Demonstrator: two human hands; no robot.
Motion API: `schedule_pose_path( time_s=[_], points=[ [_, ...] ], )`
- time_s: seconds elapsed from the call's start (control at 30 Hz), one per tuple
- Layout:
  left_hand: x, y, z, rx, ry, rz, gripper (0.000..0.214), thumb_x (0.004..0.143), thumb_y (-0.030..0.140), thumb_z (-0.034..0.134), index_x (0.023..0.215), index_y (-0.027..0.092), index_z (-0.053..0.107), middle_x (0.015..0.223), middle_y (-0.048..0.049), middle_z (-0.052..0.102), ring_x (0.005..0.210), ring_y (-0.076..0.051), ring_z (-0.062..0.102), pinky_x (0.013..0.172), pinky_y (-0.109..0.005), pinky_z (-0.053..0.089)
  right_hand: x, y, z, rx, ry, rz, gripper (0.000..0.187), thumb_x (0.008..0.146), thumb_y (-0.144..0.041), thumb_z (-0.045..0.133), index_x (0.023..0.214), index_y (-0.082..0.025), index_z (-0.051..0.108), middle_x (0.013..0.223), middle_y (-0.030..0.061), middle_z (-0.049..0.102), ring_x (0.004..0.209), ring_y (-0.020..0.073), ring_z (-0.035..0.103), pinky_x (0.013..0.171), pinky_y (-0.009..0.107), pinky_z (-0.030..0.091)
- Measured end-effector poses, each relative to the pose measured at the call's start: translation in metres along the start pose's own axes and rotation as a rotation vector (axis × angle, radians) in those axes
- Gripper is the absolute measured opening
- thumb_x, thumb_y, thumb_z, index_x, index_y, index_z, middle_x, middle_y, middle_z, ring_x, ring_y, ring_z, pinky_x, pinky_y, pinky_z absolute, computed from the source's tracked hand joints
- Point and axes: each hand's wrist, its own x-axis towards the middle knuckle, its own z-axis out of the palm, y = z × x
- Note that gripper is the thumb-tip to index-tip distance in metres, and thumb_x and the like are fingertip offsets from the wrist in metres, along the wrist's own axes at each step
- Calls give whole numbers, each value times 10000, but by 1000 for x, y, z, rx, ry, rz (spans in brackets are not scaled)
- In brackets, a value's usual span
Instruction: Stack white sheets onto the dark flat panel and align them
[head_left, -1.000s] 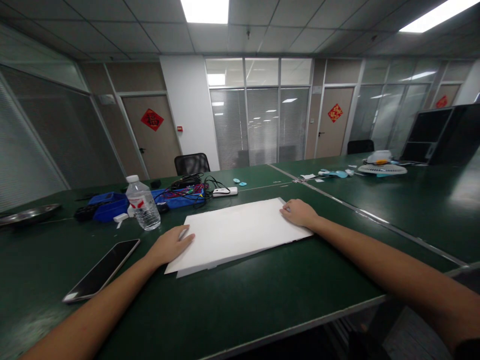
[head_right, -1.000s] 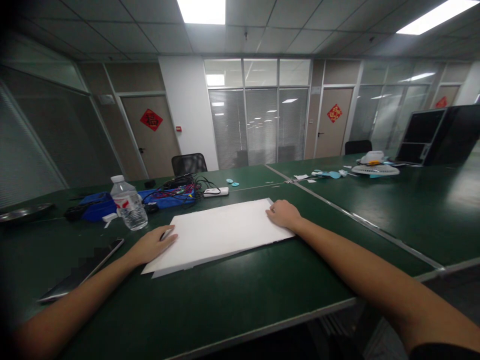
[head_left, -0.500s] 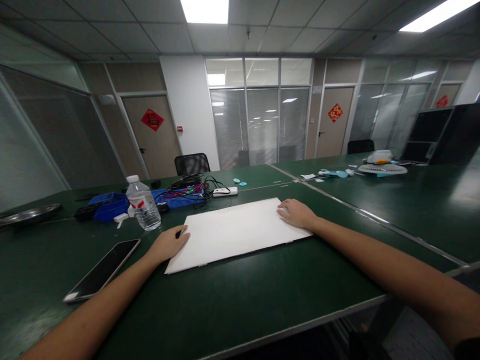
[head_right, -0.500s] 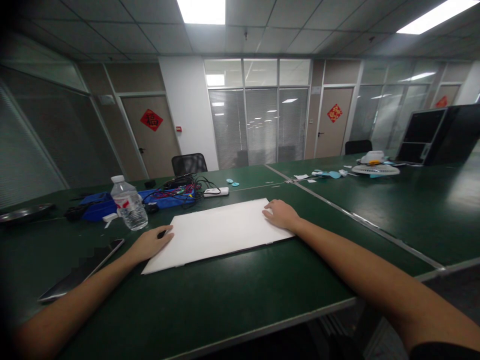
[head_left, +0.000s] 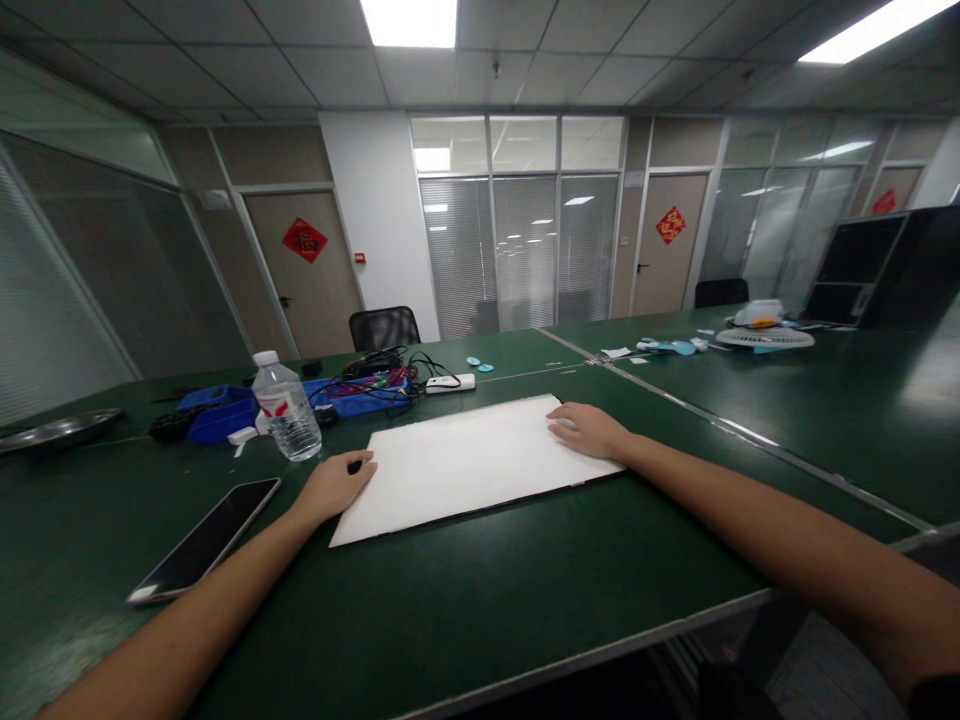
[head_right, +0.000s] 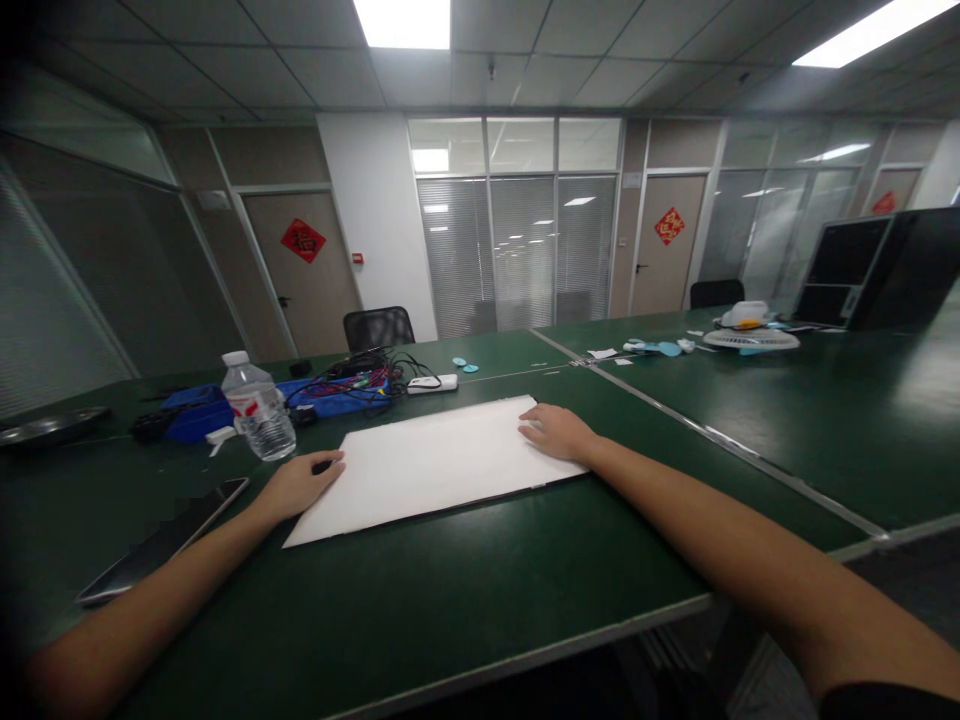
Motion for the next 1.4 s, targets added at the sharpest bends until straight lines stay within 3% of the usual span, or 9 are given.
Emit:
schedule_pose_path(
  time_s=[0.2,0.43,0.6,0.8,1.0,1.17,1.4],
  points=[
    [0,0,-1,-31,-15,-1,608,902,560,478,1341,196,689,1375,-103,687,1227,-317,661,1042,-382,482,1,-1,-1,-22,54,106,542,995,-469,474,1420,-153,593,1416,147,620,1243,303,608,1046,411,459],
    [0,-1,-1,-60,-39,-11,617,887,586,493,1342,217,688,1405,-75,668,1266,-316,638,1062,-373,470,2,1,-5,2,145,190,611,972,-413,512,1534,-190,425,1290,101,705,1057,265,688,901,370,516],
    [-2,0,-1,-46,-36,-2,638,870,574,513,1366,206,671,1414,-91,660,1229,-319,660,1053,-389,482,3,3,-6,-21,156,258,620,974,-364,498,1552,-167,393,1318,121,688,1131,276,663,967,370,486],
    [-2,1,2,-25,-4,25,632,873,551,513,1341,164,684,1412,-98,660,1283,-318,626,1095,-385,455,4,15,-5,-69,79,327,568,950,-363,510,1468,-129,531,1308,158,689,1173,307,644,1015,408,472],
    [-2,1,4,-12,8,27,613,876,557,515,1318,175,701,1389,-87,679,1264,-324,640,1094,-390,459,4,24,-1,-97,24,345,469,940,-484,516,1190,-167,756,1286,177,691,1176,337,636,1011,463,476],
    [-4,4,3,-4,-4,23,638,883,556,491,1342,155,681,1412,-104,661,1286,-317,624,1112,-376,436,6,29,2,-63,15,356,561,957,-595,455,1162,-180,772,1276,165,696,1153,314,647,994,450,488],
    [-8,8,3,8,10,27,606,899,526,488,1338,153,674,1411,-106,661,1281,-308,629,1098,-360,434,11,36,5,79,26,422,458,938,-512,509,939,-165,809,998,152,768,987,286,709,883,361,525]
  ],
)
